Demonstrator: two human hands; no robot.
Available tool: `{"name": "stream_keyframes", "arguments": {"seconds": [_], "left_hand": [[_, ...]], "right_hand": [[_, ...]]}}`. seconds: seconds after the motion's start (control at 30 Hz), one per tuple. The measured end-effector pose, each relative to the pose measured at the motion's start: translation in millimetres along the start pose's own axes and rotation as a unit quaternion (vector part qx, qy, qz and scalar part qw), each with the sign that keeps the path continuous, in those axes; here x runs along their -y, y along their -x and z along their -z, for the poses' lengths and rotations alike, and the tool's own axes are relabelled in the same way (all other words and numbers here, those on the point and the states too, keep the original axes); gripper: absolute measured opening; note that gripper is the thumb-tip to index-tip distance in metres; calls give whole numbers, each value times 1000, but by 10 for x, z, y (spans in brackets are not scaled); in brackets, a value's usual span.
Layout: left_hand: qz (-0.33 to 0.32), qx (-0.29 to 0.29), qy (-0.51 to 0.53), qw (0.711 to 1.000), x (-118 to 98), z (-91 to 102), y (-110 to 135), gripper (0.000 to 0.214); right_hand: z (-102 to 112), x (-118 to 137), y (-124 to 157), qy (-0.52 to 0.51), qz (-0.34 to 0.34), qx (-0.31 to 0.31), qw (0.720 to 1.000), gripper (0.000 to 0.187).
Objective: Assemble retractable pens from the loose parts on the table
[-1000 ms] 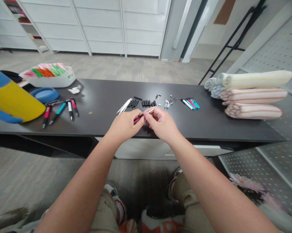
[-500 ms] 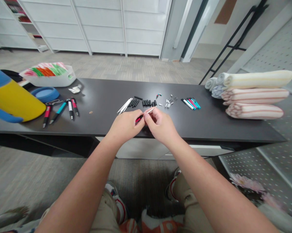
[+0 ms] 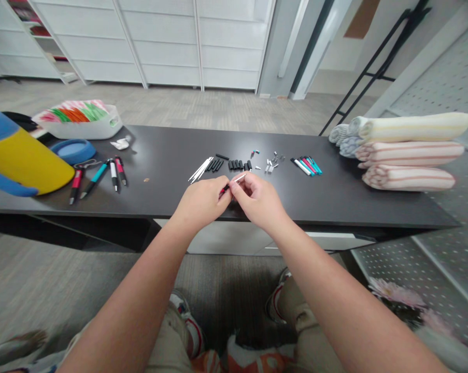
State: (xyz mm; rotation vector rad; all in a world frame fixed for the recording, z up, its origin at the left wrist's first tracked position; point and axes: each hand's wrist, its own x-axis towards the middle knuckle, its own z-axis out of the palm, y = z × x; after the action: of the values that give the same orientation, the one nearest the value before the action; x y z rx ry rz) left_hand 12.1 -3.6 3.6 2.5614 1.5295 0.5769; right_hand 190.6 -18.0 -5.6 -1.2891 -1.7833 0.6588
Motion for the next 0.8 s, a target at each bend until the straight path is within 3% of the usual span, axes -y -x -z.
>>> {"name": "stream_keyframes", "arguments": {"seconds": [0.8], "left_hand": [[0,-9,11,1000,3,3,11,28]], "right_hand": [[-5,-10,-8,-15,-8,5,1000,20]]}}
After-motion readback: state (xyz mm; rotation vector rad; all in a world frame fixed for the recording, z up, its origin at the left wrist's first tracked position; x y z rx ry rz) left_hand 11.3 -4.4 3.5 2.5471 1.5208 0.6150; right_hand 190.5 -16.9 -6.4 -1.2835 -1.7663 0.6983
